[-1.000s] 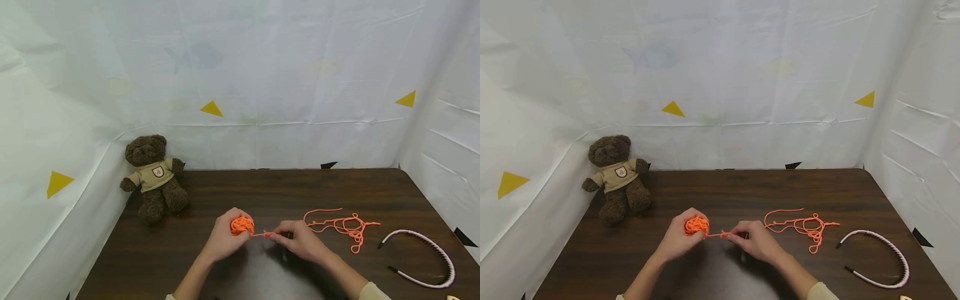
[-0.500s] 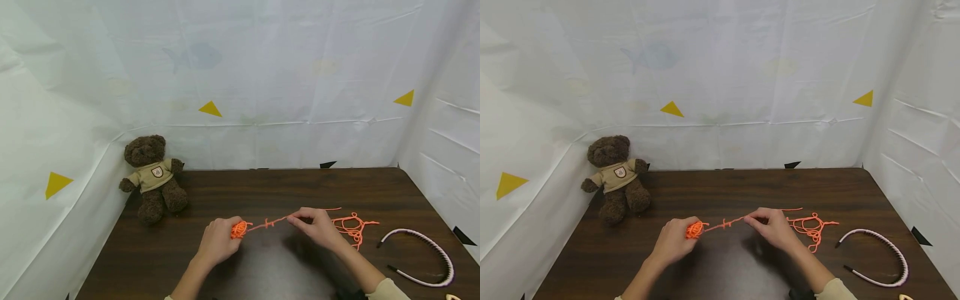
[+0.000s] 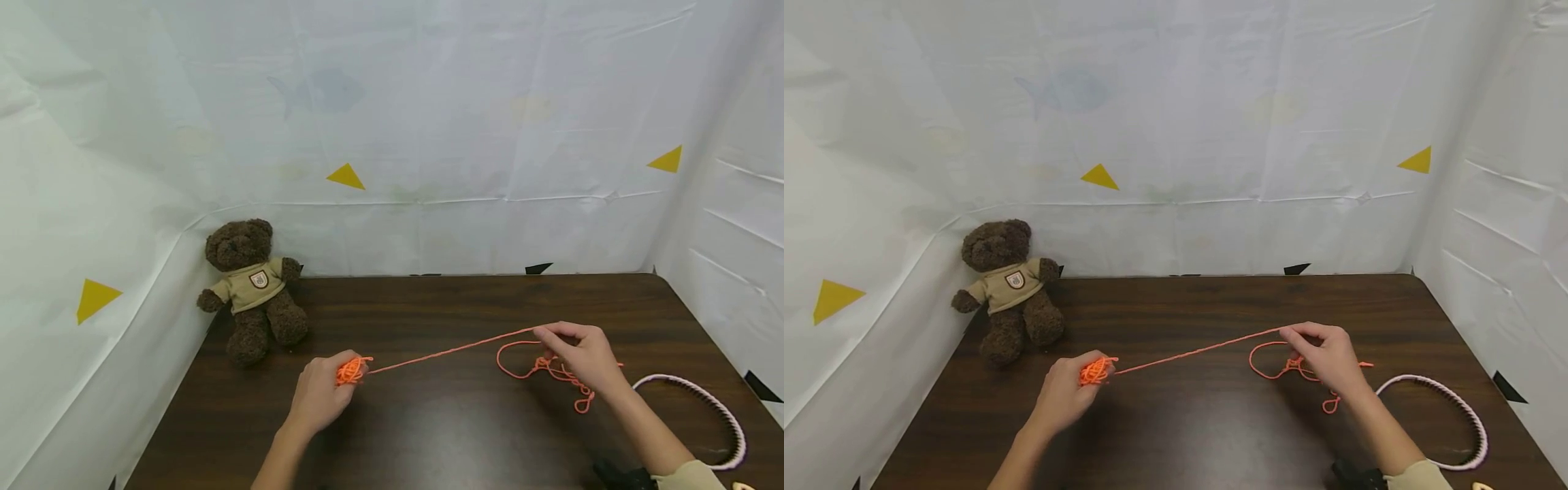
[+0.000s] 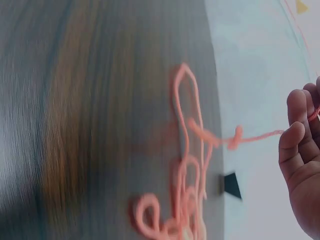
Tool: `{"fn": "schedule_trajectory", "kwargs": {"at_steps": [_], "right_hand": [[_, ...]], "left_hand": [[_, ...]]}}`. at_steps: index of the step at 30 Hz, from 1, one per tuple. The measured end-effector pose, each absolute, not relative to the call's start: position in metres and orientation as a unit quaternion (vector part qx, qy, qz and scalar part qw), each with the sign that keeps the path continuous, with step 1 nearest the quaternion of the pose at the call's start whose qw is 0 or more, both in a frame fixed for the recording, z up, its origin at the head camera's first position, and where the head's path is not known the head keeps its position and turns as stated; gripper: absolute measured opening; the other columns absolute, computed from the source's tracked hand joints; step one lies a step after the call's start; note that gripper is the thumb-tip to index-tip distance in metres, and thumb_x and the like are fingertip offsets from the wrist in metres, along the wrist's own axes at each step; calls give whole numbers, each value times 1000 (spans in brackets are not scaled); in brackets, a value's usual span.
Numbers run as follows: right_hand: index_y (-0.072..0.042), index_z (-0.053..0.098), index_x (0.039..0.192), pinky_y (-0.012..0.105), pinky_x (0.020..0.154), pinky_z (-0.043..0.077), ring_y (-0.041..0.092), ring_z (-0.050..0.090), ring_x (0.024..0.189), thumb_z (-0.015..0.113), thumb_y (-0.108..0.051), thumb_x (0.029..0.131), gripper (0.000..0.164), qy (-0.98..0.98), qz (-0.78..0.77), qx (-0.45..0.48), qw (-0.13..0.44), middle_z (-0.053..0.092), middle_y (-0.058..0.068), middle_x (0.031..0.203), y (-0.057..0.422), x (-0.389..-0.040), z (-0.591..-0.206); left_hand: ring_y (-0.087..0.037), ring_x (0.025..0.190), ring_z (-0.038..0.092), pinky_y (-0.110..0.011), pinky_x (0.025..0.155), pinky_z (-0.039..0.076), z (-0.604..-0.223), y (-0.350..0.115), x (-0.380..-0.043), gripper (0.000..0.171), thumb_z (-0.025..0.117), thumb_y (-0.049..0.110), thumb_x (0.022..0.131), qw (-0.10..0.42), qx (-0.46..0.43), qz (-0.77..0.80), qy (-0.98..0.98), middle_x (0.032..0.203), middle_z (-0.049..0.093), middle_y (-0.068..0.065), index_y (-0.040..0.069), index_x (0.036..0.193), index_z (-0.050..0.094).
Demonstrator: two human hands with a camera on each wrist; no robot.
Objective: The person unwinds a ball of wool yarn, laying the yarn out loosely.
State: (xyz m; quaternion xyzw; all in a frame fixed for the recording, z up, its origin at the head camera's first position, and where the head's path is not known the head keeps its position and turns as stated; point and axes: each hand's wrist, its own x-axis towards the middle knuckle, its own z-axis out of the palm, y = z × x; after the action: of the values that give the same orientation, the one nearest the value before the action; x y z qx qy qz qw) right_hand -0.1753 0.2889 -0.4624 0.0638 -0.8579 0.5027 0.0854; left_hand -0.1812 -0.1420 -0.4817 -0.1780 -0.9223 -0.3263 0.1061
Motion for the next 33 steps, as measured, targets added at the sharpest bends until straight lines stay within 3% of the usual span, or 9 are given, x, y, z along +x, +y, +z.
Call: {"fn": "schedule_trajectory", "kwargs": {"at_steps": [5,10,12,17,21,23,26,29,33], "right_hand": [[1,72,107,31,52,50,21,64,68,64,-23,97,27,-871,481,43,87,67,10,77,309,-172,-458],[2,72,110,29,53,50,15,65,67,64,-29,97,34,-889,447,10,99,70,10,76,319,-172,-462],[3,72,110,27,53,50,13,66,66,64,-31,97,37,-892,438,-11,113,71,11,75,324,-172,-464],[5,71,109,22,53,50,13,67,64,63,-38,97,45,-894,422,-78,130,71,13,76,337,-172,-468],[6,70,111,22,52,48,12,67,61,61,-43,96,52,-899,401,-121,128,71,13,73,347,-172,-472],[6,71,109,24,51,45,10,65,59,60,-45,97,53,-906,379,-134,131,71,12,72,351,-173,-475],[5,72,107,28,51,42,12,62,60,59,-45,97,52,-916,345,-152,136,71,10,69,359,-174,-480],[6,71,107,32,53,40,22,62,66,58,-43,97,52,-923,318,-170,136,70,9,68,368,-174,-486],[7,70,106,34,55,39,34,61,74,59,-40,97,49,-931,292,-178,129,70,10,70,375,-174,-494]], "left_hand": [[-5,55,58,-26,48,41,-479,-157,-181,11,76,23,88,76,-180,-394,-898,70,65,16,30,94,70],[-8,59,61,-27,51,47,-476,-165,-182,7,75,28,89,42,-196,-430,-880,71,66,13,30,94,70],[-7,60,61,-27,53,49,-475,-169,-181,8,77,25,87,44,-204,-438,-874,73,66,14,26,93,71],[-8,87,67,-29,72,56,-474,-179,-182,24,84,8,78,47,-223,-455,-861,86,67,15,26,88,71],[-14,72,66,-33,57,56,-470,-186,-179,23,82,9,80,33,-191,-499,-845,94,68,5,24,94,73],[-16,60,61,-33,46,52,-467,-190,-178,19,80,13,83,42,-156,-544,-823,95,69,-2,19,100,73],[-14,76,66,-31,56,56,-462,-196,-177,20,77,11,86,80,-120,-604,-784,96,68,-8,9,105,72],[-13,87,67,-27,67,57,-460,-202,-178,21,73,-1,86,118,-112,-638,-753,93,69,-9,-1,107,69],[-15,68,64,-24,58,54,-459,-208,-178,19,68,-9,87,152,-110,-662,-726,85,68,-10,-7,106,66]]}}
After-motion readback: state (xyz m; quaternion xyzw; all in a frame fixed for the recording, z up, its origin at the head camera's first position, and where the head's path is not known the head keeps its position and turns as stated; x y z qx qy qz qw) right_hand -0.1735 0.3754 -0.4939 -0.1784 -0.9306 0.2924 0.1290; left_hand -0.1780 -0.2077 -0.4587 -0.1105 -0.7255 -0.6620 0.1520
